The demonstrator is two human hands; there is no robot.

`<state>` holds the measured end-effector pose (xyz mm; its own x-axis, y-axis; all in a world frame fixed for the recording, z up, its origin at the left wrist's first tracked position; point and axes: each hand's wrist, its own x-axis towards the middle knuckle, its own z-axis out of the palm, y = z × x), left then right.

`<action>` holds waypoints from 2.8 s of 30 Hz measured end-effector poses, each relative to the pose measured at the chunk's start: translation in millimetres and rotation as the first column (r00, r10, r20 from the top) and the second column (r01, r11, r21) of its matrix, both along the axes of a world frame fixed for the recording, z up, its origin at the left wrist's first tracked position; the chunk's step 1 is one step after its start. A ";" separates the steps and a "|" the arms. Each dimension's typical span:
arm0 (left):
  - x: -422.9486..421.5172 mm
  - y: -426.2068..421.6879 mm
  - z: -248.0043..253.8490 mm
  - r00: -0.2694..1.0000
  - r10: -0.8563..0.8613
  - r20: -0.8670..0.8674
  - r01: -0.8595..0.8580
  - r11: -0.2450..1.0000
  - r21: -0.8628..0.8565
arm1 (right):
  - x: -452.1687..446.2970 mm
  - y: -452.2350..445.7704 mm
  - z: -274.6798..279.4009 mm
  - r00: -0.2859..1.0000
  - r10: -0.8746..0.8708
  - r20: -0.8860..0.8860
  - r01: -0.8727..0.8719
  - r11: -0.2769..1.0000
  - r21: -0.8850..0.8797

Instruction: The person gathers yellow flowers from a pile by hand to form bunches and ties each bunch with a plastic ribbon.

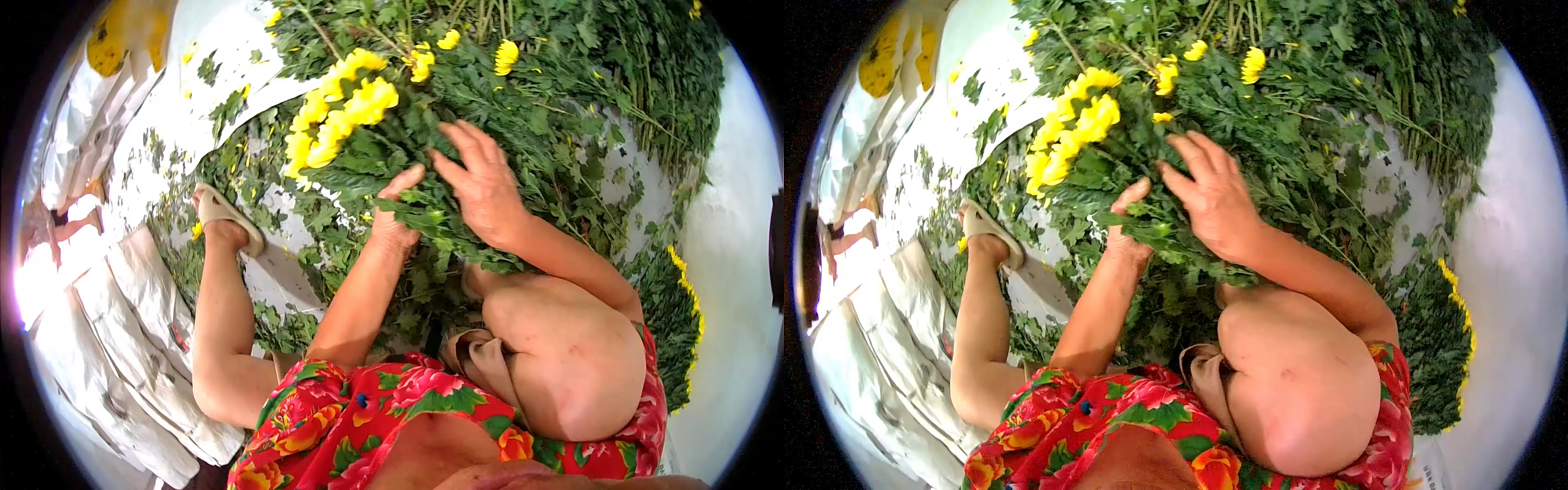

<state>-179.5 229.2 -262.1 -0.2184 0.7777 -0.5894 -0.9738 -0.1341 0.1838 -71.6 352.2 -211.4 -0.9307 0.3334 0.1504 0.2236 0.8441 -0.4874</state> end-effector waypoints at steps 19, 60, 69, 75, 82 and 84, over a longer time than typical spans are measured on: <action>-6.4 -31.1 -33.0 0.993 0.093 -0.074 -0.108 0.970 -0.220 | 88.2 198.8 -43.5 0.812 -0.544 0.211 0.508 0.837 0.202; -12.3 -24.4 -28.5 0.998 0.040 -0.038 -0.047 0.980 -0.194 | 79.7 110.5 -139.9 0.900 -0.105 0.424 0.147 0.987 -0.068; -12.8 -25.3 -30.5 0.999 0.035 -0.034 -0.040 0.986 -0.164 | 62.0 74.1 -103.1 0.844 -0.125 0.522 0.060 0.989 0.138; -18.2 -22.3 -31.2 1.000 0.027 0.001 -0.026 0.992 -0.122 | 73.2 94.1 -64.9 0.942 -0.137 0.306 0.192 0.969 -0.157; -20.4 5.8 24.0 0.999 0.038 -0.009 -0.038 0.999 -0.022 | 33.5 87.3 116.6 0.987 -0.158 0.014 0.155 0.947 -0.283; -18.7 17.4 26.6 0.999 0.001 -0.035 -0.002 1.000 -0.028 | 29.0 70.6 117.6 1.000 -0.009 0.020 0.014 0.956 -0.293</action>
